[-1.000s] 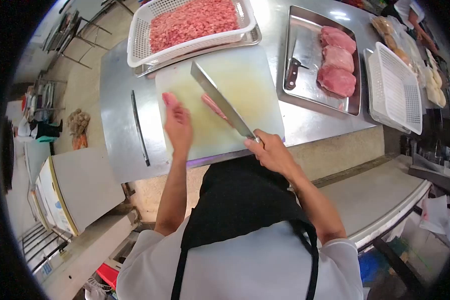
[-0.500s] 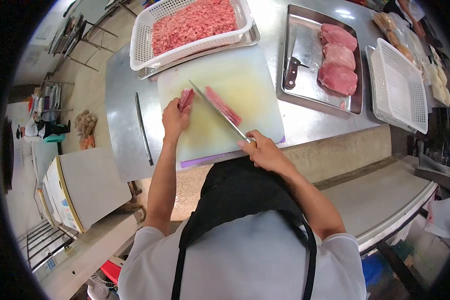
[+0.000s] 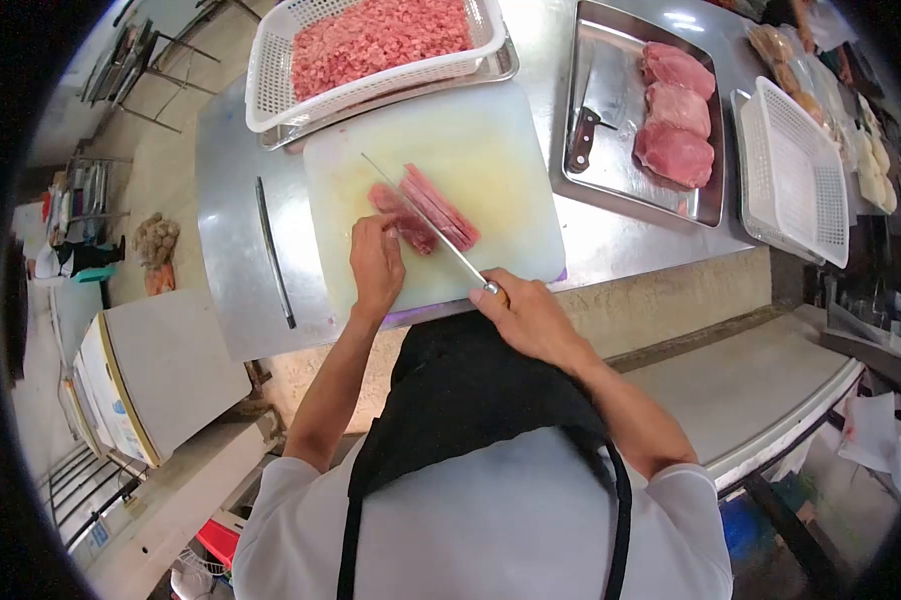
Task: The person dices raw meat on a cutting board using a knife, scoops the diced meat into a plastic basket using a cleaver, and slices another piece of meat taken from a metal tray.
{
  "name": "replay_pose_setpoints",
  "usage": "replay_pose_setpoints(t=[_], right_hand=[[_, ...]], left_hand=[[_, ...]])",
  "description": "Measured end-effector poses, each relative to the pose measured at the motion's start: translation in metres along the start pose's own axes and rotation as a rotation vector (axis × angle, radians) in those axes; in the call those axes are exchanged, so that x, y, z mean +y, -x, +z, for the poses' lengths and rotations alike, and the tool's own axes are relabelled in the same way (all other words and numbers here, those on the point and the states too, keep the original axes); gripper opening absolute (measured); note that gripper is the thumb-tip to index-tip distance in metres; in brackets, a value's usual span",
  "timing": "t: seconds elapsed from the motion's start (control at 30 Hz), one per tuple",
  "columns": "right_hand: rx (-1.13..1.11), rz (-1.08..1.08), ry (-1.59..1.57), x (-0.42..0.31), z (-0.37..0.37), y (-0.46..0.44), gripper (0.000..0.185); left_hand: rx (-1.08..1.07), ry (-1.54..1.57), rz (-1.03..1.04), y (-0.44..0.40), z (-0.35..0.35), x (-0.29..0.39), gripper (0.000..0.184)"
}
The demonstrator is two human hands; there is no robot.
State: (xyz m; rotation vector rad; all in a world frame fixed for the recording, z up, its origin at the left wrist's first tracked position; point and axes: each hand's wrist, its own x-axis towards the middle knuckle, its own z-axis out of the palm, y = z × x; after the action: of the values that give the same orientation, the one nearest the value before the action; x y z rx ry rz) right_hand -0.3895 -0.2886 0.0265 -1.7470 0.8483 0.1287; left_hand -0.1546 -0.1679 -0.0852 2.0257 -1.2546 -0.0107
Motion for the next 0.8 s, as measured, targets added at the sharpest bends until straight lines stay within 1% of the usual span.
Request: replay_pose_setpoints(t=[0.07,0.17,0.33,0.43,0.5,0.57,0.63,0.67,0.73,0.8], right_hand=[[-0.006,-0.003,0.040,-0.009,-0.001,0.003,0.045],[-0.029,0.013,0.093,-0.014,-0.001,0.003,0.044],[-0.063,0.018,0.153,-0.027,-0.003,-0.008,0.042],[-0.057,-0.117,0.128,-0.016,0.015,-0.044,0.043],[-0.031,-0.129,0.134,-0.021,0.030,-0.066,0.043],[0.006,-0.190,0.161,-0.031,0.031,-0.092,0.044],[0.039,-0.228,0.183,-0.037,0.032,-0.095,0.045],[0.000,-0.176,0.191,-0.042,0.027,-0.088,0.045],[-0.075,-0.070,0.209,-0.058,0.009,-0.066,0.046],[-0.094,-0.003,0.214,-0.060,0.003,-0.037,0.046]], left_hand=[[-0.108,-0.113,0.012,-0.002,0.004,-0.002,0.027],[-0.051,-0.137,0.033,-0.008,0.006,0.002,0.012],[-0.053,-0.105,0.020,-0.008,0.005,0.006,0.013],[-0.048,-0.081,0.018,-0.015,0.007,0.003,0.012],[-0.075,-0.052,0.000,-0.005,0.002,0.006,0.012],[-0.074,-0.019,0.001,-0.011,0.000,0.004,0.012],[-0.004,0.036,-0.012,-0.004,0.005,0.002,0.016],[0.034,0.066,-0.016,-0.004,0.009,0.001,0.018],[0.018,0.042,-0.017,-0.004,0.011,-0.003,0.022],[-0.005,0.030,-0.035,0.003,0.010,-0.004,0.025]])
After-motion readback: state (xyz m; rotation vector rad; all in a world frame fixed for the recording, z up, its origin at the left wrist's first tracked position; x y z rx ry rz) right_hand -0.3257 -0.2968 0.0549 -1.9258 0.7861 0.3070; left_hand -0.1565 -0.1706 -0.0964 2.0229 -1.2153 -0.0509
